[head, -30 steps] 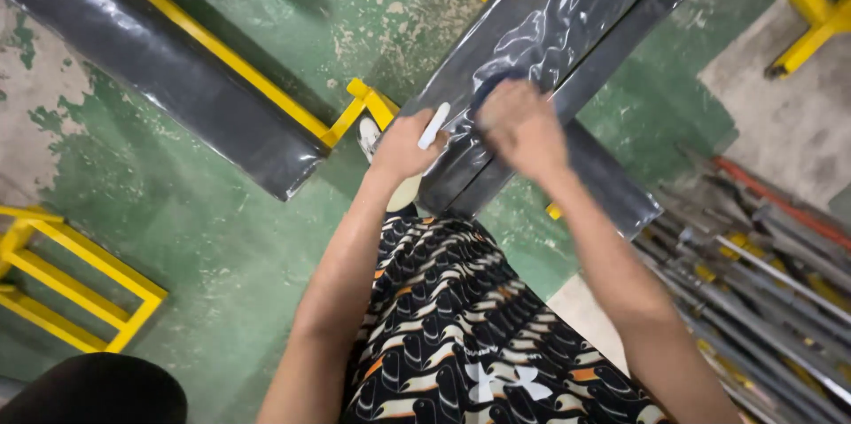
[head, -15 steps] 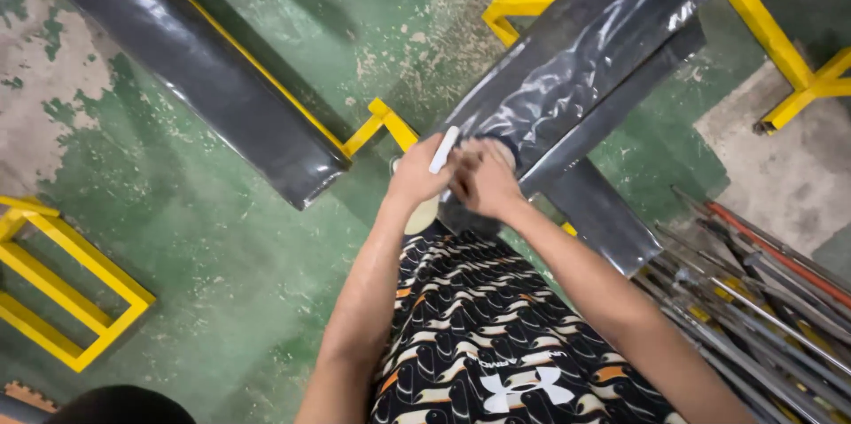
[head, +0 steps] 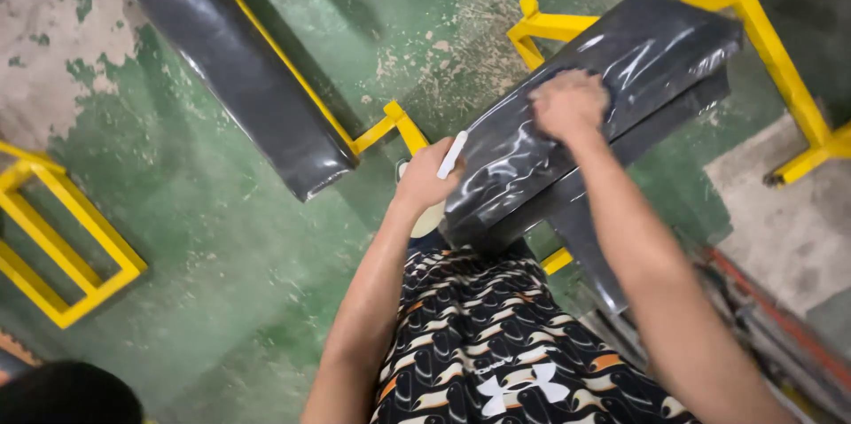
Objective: Wiping down various exercise machines and padding with a spray bottle and cloth.
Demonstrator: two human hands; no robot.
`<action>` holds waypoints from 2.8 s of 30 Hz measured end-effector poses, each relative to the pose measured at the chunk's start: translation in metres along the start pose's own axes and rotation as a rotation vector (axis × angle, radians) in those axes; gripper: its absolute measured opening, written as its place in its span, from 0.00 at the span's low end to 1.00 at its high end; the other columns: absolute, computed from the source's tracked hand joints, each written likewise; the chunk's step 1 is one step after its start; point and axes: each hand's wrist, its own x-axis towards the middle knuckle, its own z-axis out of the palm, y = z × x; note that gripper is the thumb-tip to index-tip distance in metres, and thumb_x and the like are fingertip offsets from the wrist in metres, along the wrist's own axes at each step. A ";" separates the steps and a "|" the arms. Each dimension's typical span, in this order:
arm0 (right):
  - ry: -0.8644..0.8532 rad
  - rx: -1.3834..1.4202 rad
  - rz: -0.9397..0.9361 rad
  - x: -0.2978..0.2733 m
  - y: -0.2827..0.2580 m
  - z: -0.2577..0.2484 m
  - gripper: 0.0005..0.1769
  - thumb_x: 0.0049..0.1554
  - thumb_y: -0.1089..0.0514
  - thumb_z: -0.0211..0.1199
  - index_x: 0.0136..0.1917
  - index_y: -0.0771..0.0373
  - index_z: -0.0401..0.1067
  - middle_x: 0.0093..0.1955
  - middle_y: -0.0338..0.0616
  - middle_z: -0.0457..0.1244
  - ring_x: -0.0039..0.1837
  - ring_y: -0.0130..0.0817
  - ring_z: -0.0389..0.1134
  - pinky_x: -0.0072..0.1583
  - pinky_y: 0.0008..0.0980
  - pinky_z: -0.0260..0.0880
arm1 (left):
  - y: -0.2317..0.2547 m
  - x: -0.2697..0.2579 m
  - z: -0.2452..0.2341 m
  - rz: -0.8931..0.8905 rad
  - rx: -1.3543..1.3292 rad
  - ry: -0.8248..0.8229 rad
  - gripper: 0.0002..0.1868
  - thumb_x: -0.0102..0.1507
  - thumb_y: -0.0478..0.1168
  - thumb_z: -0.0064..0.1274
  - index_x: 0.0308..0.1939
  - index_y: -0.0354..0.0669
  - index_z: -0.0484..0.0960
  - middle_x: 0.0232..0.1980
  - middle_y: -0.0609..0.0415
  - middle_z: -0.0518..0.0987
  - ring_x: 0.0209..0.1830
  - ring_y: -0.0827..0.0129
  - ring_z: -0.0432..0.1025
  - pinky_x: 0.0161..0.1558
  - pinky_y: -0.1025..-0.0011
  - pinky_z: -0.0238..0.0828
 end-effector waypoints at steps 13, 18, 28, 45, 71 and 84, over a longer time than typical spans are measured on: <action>-0.047 0.801 -0.812 -0.028 0.085 -0.025 0.18 0.57 0.48 0.63 0.57 0.57 0.77 0.63 0.47 0.68 0.67 0.49 0.66 0.67 0.54 0.64 | 0.060 0.048 0.073 -0.325 0.179 -0.070 0.20 0.59 0.55 0.58 0.41 0.41 0.82 0.42 0.37 0.83 0.46 0.41 0.77 0.47 0.49 0.72; 0.153 0.540 -0.298 0.024 0.194 0.016 0.15 0.67 0.49 0.56 0.56 0.57 0.78 0.63 0.47 0.69 0.67 0.49 0.68 0.72 0.60 0.54 | 0.080 0.069 0.098 -0.291 0.233 -0.119 0.19 0.59 0.56 0.55 0.42 0.46 0.85 0.44 0.39 0.84 0.48 0.40 0.76 0.50 0.47 0.72; -0.434 0.367 -0.897 0.069 0.051 0.020 0.21 0.63 0.45 0.49 0.64 0.45 0.76 0.65 0.44 0.66 0.69 0.51 0.63 0.68 0.47 0.63 | 0.093 0.061 0.109 -0.316 0.313 -0.013 0.18 0.56 0.51 0.58 0.43 0.44 0.83 0.46 0.40 0.83 0.49 0.43 0.77 0.50 0.49 0.73; -0.632 0.030 -0.164 0.158 0.077 0.028 0.29 0.61 0.38 0.49 0.68 0.52 0.71 0.75 0.54 0.57 0.76 0.64 0.55 0.67 0.69 0.58 | 0.093 0.065 0.115 -0.261 0.193 0.080 0.15 0.59 0.48 0.57 0.42 0.42 0.80 0.44 0.42 0.82 0.48 0.43 0.75 0.49 0.49 0.72; -0.099 0.480 -0.674 0.080 0.149 0.009 0.19 0.49 0.45 0.59 0.52 0.46 0.80 0.55 0.41 0.69 0.62 0.46 0.68 0.59 0.49 0.70 | 0.119 0.168 0.144 -0.025 0.050 -0.107 0.13 0.58 0.44 0.54 0.44 0.43 0.80 0.36 0.37 0.81 0.39 0.40 0.76 0.41 0.50 0.73; -0.464 0.505 0.228 0.145 0.229 0.063 0.35 0.61 0.34 0.57 0.72 0.58 0.66 0.69 0.62 0.63 0.69 0.61 0.66 0.68 0.57 0.67 | 0.152 0.178 0.148 0.026 0.145 -0.277 0.09 0.56 0.40 0.56 0.35 0.39 0.78 0.33 0.39 0.80 0.36 0.41 0.75 0.39 0.50 0.71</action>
